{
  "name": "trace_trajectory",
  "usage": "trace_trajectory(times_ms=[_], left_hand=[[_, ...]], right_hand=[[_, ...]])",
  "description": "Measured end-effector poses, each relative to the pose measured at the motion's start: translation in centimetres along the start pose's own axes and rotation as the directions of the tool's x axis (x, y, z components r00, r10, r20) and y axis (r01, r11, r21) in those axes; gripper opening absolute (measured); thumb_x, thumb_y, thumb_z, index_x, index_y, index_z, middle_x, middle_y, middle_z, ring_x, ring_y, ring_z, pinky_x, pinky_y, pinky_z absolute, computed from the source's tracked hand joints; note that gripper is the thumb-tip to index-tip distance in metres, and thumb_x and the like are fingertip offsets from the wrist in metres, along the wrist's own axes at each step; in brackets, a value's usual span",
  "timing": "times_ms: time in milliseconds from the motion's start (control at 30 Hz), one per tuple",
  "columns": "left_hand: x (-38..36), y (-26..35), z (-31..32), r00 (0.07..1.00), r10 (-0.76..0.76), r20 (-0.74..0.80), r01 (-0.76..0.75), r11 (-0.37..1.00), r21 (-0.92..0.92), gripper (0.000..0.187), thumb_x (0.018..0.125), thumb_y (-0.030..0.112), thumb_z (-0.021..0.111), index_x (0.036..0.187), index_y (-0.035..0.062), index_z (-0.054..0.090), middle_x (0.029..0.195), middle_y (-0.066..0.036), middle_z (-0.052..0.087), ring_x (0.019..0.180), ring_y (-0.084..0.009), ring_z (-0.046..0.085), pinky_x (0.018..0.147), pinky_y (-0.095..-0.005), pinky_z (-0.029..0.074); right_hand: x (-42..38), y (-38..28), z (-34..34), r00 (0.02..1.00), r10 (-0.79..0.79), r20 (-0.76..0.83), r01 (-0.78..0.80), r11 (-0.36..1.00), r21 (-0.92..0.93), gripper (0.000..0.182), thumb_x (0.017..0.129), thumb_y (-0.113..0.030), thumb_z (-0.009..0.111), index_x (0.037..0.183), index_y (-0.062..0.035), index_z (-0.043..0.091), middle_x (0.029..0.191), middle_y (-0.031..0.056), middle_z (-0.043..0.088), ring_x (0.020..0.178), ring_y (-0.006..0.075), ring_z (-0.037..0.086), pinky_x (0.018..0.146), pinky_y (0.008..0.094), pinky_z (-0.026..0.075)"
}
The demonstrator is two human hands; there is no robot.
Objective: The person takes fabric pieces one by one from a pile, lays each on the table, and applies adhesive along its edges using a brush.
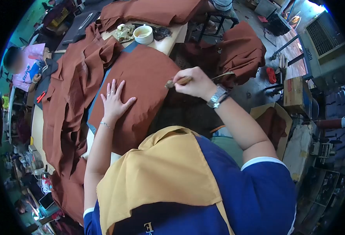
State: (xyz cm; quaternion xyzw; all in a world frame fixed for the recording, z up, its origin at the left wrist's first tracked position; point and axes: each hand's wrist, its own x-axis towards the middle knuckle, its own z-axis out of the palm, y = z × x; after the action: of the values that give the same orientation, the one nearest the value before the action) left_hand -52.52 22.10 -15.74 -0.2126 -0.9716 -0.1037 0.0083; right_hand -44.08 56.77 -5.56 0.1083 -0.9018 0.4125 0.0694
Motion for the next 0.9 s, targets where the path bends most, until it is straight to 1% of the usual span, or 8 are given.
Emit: trace_trajectory(times_ms=[100,267,333,433,567,667,800,900], left_hand=[[1.6,-0.4,0.2,0.999,0.043,0.017,-0.044,0.999,0.006,0.092,0.079,0.076,0.060,0.153,0.0271,0.039,0.165,-0.014,0.022,0.152,-0.0376,0.016,0.114,-0.0719,0.012],[4.1,-0.4,0.4,0.993,0.115,0.037,-0.116,0.993,0.027,0.092,0.078,0.077,0.060,0.154,0.0285,0.038,0.165,-0.012,0.022,0.152,-0.0361,0.017,0.115,-0.0716,0.012],[4.9,-0.7,0.2,0.989,0.140,0.046,-0.141,0.990,0.022,0.093,0.078,0.077,0.060,0.154,0.0289,0.038,0.165,-0.011,0.022,0.152,-0.0357,0.017,0.115,-0.0717,0.012],[6.4,-0.9,0.3,0.983,0.168,0.075,-0.171,0.985,0.029,0.094,0.078,0.079,0.059,0.154,0.0291,0.038,0.165,-0.012,0.022,0.152,-0.0354,0.017,0.116,-0.0700,0.013],[7.4,-0.7,0.3,0.982,0.187,0.040,-0.189,0.981,0.053,0.094,0.078,0.078,0.059,0.154,0.0267,0.037,0.164,-0.014,0.024,0.152,-0.0365,0.019,0.117,-0.0666,0.016],[4.4,-0.6,1.2,0.976,0.164,-0.143,-0.149,0.983,0.107,0.093,0.080,0.075,0.060,0.154,0.0233,0.037,0.163,-0.016,0.026,0.151,-0.0368,0.020,0.116,-0.0670,0.018],[-5.6,0.9,-1.2,0.991,-0.135,0.009,0.134,0.990,0.044,0.092,0.081,0.073,0.061,0.154,0.0208,0.038,0.162,-0.019,0.025,0.152,-0.0397,0.016,0.113,-0.0705,0.016],[-7.2,0.1,-0.9,0.982,-0.190,-0.023,0.190,0.982,-0.001,0.095,0.079,0.074,0.062,0.154,0.0211,0.038,0.163,-0.019,0.023,0.152,-0.0389,0.016,0.113,-0.0709,0.016]], right_hand=[[-0.4,1.0,-2.4,0.998,0.049,0.037,-0.040,0.976,-0.213,0.014,0.078,-0.012,0.073,0.089,-0.0029,0.073,0.077,0.0127,0.072,0.072,0.0185,0.072,0.067,0.0302,0.054],[-0.1,-0.2,1.3,0.998,-0.057,0.030,0.053,0.991,0.127,0.014,0.077,-0.011,0.073,0.087,-0.0023,0.072,0.078,0.0118,0.072,0.071,0.0190,0.071,0.068,0.0303,0.055],[-0.4,1.4,1.6,0.981,-0.194,-0.007,0.194,0.976,0.103,0.014,0.076,-0.011,0.074,0.086,-0.0024,0.072,0.077,0.0127,0.072,0.070,0.0203,0.071,0.068,0.0310,0.055],[-0.8,1.3,-1.7,0.999,-0.055,0.004,0.054,0.973,-0.223,0.015,0.075,-0.010,0.074,0.088,-0.0031,0.072,0.078,0.0138,0.071,0.071,0.0235,0.071,0.068,0.0321,0.055],[-0.3,-1.0,1.9,0.990,-0.140,0.025,0.138,0.987,0.084,0.013,0.080,-0.007,0.074,0.090,-0.0011,0.071,0.084,0.0118,0.072,0.076,0.0212,0.071,0.070,0.0310,0.055],[-0.3,-0.3,3.3,0.983,-0.171,0.059,0.171,0.985,0.005,0.015,0.079,-0.006,0.074,0.093,-0.0016,0.071,0.085,0.0119,0.072,0.078,0.0218,0.072,0.072,0.0309,0.055],[-0.7,0.3,2.3,0.986,-0.164,0.032,0.164,0.986,-0.014,0.016,0.077,-0.008,0.075,0.092,-0.0015,0.071,0.084,0.0117,0.072,0.077,0.0217,0.071,0.071,0.0308,0.055],[-0.7,-0.8,-0.2,0.999,-0.040,0.034,0.045,0.985,-0.164,0.014,0.078,-0.008,0.074,0.090,-0.0015,0.071,0.082,0.0133,0.071,0.074,0.0234,0.071,0.069,0.0311,0.055]])
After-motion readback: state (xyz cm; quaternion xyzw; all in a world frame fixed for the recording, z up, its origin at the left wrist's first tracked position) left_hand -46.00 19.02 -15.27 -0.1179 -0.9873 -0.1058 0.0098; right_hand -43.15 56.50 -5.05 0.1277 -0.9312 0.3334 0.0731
